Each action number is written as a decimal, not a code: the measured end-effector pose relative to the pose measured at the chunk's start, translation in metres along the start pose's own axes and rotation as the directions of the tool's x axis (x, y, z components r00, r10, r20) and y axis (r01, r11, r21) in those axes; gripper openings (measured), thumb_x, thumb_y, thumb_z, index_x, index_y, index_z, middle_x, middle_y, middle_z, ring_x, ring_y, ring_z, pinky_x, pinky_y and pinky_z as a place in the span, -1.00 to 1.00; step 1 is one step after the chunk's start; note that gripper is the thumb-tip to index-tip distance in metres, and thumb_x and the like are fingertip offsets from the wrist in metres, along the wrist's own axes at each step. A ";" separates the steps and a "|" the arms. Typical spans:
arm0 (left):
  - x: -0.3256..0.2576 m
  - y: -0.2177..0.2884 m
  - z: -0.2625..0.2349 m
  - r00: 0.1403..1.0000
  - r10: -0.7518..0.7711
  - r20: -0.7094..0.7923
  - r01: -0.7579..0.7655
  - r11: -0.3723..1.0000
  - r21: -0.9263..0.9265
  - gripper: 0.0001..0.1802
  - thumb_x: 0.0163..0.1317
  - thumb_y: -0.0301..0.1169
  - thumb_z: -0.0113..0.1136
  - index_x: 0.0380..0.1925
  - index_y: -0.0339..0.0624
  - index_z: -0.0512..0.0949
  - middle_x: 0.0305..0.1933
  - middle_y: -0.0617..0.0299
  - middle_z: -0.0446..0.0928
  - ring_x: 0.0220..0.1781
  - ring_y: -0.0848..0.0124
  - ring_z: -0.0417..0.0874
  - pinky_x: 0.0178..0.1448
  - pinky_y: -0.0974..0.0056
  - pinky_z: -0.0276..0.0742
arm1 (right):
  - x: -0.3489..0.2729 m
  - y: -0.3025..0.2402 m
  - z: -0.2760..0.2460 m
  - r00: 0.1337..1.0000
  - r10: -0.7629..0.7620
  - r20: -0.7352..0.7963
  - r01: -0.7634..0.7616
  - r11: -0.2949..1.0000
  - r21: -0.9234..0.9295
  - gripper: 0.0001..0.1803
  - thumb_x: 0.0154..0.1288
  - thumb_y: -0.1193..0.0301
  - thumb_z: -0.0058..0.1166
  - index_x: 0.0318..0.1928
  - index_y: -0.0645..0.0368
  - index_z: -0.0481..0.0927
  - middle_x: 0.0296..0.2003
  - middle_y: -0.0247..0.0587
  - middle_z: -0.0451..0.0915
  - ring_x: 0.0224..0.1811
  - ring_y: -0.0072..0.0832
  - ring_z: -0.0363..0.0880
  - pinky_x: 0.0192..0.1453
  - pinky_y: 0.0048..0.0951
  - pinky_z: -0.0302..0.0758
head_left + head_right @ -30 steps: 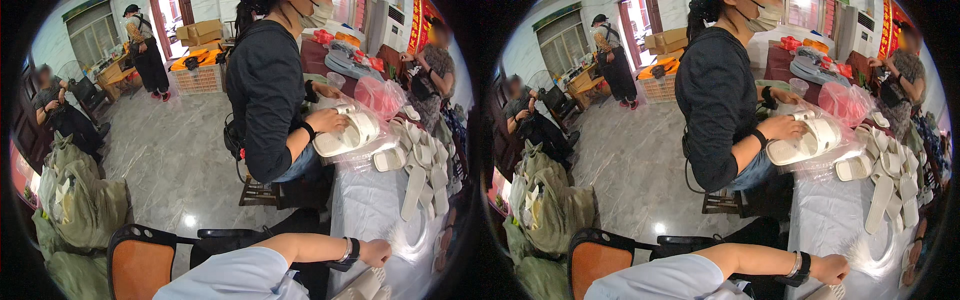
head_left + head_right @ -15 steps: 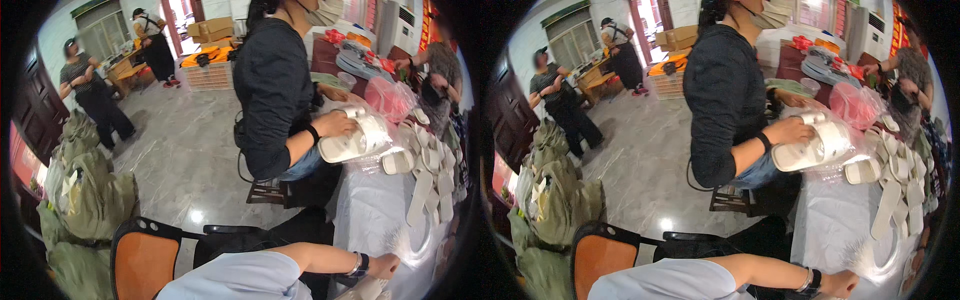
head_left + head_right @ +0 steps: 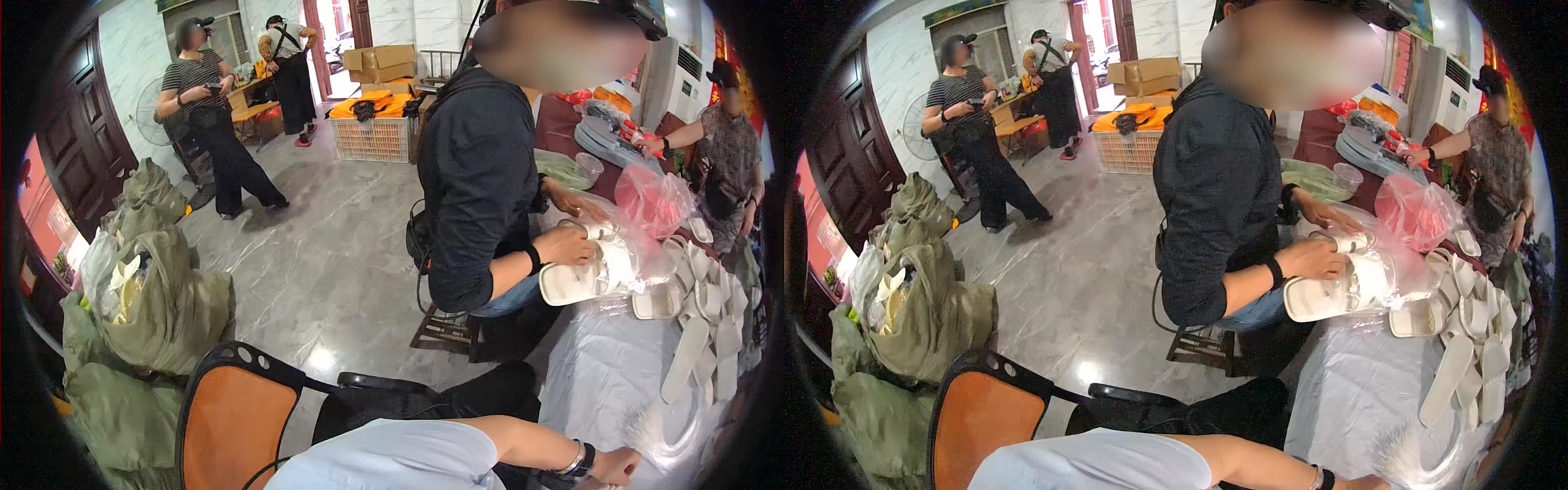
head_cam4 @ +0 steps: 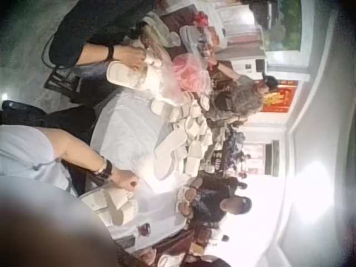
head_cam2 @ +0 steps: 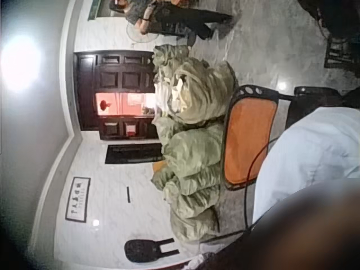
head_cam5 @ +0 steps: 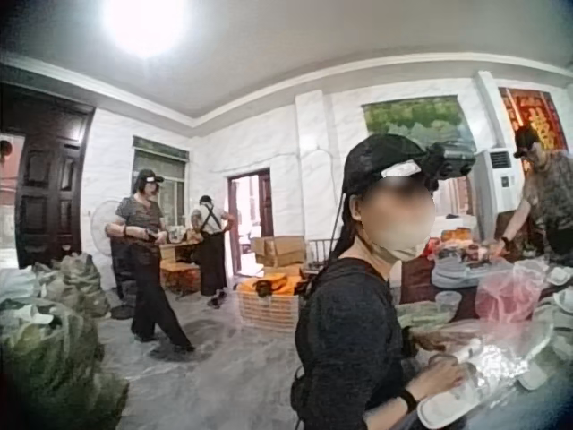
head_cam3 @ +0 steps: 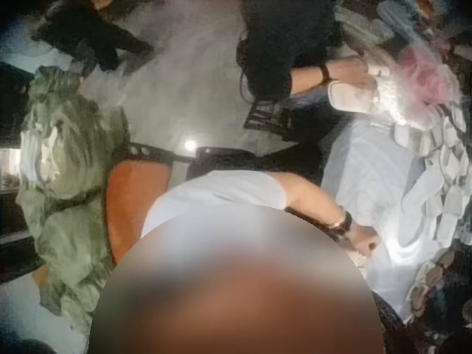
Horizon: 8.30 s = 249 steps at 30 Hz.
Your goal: Manually cleaning or finishing white sandals by removing excess threads or material.
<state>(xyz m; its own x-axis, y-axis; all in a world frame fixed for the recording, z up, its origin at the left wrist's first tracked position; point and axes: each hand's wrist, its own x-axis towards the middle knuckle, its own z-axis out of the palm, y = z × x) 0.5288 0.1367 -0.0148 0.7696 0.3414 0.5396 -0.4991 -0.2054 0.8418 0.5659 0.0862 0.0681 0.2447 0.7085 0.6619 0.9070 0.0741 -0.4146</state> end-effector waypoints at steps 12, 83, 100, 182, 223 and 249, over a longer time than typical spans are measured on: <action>-0.033 0.029 -0.176 0.924 -0.087 -0.373 0.134 0.985 0.104 -0.90 0.01 -0.48 0.22 -0.45 -0.26 0.55 -0.42 -0.02 0.60 -0.40 0.28 0.59 -0.27 0.19 0.49 | 0.010 -0.005 0.006 0.996 0.041 -0.074 -0.034 0.995 0.092 -0.96 0.29 0.54 0.01 -0.30 0.27 0.47 -0.40 -0.06 0.48 -0.34 -0.25 0.50 -0.22 -0.30 0.43; -0.301 0.210 -0.284 0.050 0.145 -0.988 0.278 0.948 0.153 -0.86 0.31 -0.45 0.22 -0.22 -0.32 0.59 -0.28 0.23 0.64 -0.24 0.54 0.62 -0.09 0.43 0.55 | 0.049 -0.285 0.325 0.572 -0.802 0.173 0.239 0.365 0.900 -0.74 0.21 0.67 0.06 -0.06 0.33 0.52 -0.32 0.03 0.62 -0.25 -0.13 0.64 -0.22 -0.27 0.58; -0.315 0.213 -0.285 0.067 0.057 -0.996 0.271 0.960 0.073 -0.84 0.30 -0.47 0.22 -0.16 -0.29 0.61 -0.27 0.30 0.61 -0.27 0.57 0.58 -0.10 0.44 0.54 | 0.048 -0.277 0.333 0.625 -0.768 0.138 0.203 0.331 0.922 -0.86 0.16 0.66 0.14 -0.23 0.32 0.56 -0.43 -0.08 0.54 -0.42 -0.21 0.54 -0.33 -0.34 0.49; -0.312 0.213 -0.285 0.075 0.012 -0.997 0.296 0.954 0.034 -0.81 0.38 -0.35 0.13 -0.32 -0.25 0.55 -0.47 0.40 0.50 -0.43 0.66 0.46 -0.33 0.51 0.41 | 0.049 -0.288 0.326 0.560 -0.823 0.093 0.328 0.324 0.887 -0.87 0.12 0.67 0.14 -0.31 0.30 0.50 -0.52 -0.08 0.48 -0.45 -0.15 0.50 -0.37 -0.26 0.45; -0.314 0.213 -0.286 0.132 -0.013 -0.991 0.471 0.881 0.051 -0.84 0.39 -0.38 0.10 -0.28 -0.27 0.52 -0.42 0.36 0.52 -0.38 0.61 0.52 -0.26 0.46 0.47 | 0.051 -0.285 0.323 0.523 -0.848 0.083 0.366 0.312 0.877 -0.82 0.07 0.71 0.11 -0.28 0.29 0.50 -0.44 -0.07 0.52 -0.36 -0.11 0.53 -0.28 -0.24 0.49; -0.318 0.203 -0.284 0.098 0.044 -0.994 0.404 0.911 0.080 -0.87 0.37 -0.43 0.13 -0.32 -0.27 0.54 -0.43 0.35 0.53 -0.39 0.60 0.52 -0.27 0.46 0.49 | 0.047 -0.286 0.325 0.540 -0.837 0.096 0.319 0.308 0.896 -0.86 0.10 0.69 0.10 -0.31 0.28 0.50 -0.46 -0.07 0.51 -0.40 -0.13 0.52 -0.30 -0.25 0.47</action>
<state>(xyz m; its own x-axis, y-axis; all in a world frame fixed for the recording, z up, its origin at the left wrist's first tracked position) 0.0694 0.2472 -0.0197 -0.3426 0.9363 0.0773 -0.1125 -0.1226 0.9861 0.2065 0.3264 0.0146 -0.6595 0.3874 0.6442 0.0506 0.8779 -0.4761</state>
